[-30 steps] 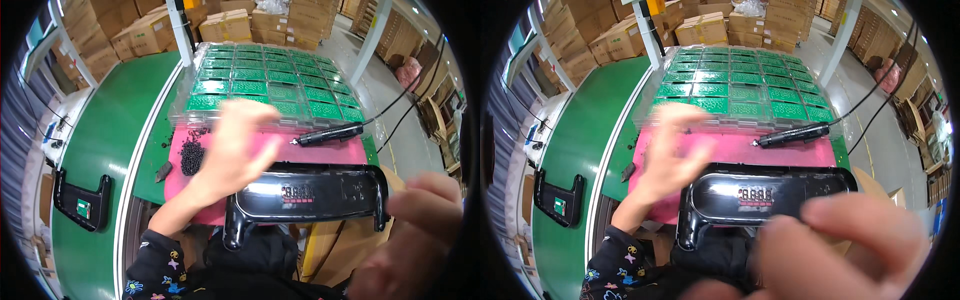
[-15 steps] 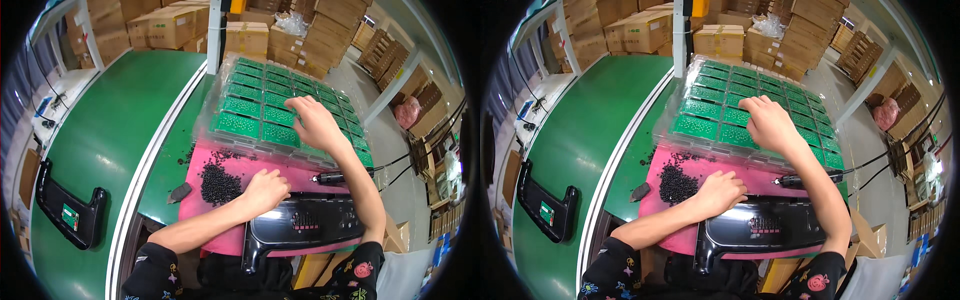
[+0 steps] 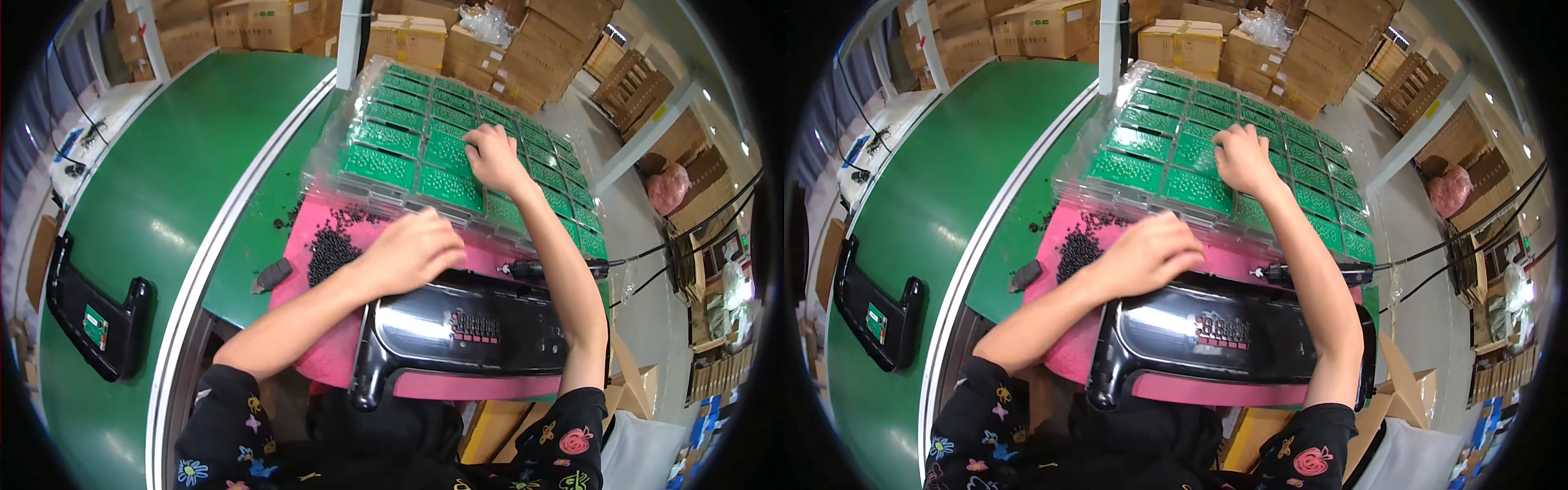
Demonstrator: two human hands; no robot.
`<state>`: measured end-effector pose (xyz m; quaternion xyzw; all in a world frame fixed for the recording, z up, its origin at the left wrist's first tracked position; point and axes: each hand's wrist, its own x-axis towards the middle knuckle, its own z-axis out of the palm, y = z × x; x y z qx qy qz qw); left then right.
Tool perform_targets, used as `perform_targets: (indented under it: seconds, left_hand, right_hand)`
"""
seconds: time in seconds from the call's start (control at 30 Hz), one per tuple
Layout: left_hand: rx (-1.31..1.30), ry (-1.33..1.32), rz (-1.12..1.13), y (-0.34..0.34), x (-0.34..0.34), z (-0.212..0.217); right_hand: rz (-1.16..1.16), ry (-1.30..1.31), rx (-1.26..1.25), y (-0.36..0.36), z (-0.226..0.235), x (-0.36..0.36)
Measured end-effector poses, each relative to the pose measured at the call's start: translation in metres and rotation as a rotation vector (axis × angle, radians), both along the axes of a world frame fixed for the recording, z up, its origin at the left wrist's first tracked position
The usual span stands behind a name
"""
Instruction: Assembling electronic devices by placing circuit boards into plastic housings and securing them with screws using an electric screwdriver.
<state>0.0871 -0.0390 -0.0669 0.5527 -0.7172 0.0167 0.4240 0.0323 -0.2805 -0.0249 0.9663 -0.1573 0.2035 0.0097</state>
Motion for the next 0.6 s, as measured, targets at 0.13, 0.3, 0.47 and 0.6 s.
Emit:
perform_targets:
  seconds: [0.13,0.3,0.47,0.6]
  left_hand:
    - [-0.264,0.123,0.26,0.004,0.009,0.02]
    - [-0.046,0.344,0.282,0.023,0.014,0.04]
    - [0.416,0.371,-0.013,0.031,0.004,0.041]
    - [0.346,0.604,-0.094,0.026,-0.006,0.026]
  right_hand:
    - [0.191,-0.213,-0.092,0.027,0.024,-0.032]
    - [0.301,-0.372,-0.275,0.087,0.053,-0.094]
    - [0.401,-0.393,-0.623,0.119,0.037,-0.145]
    - [0.319,-0.294,-0.369,0.13,0.035,-0.174]
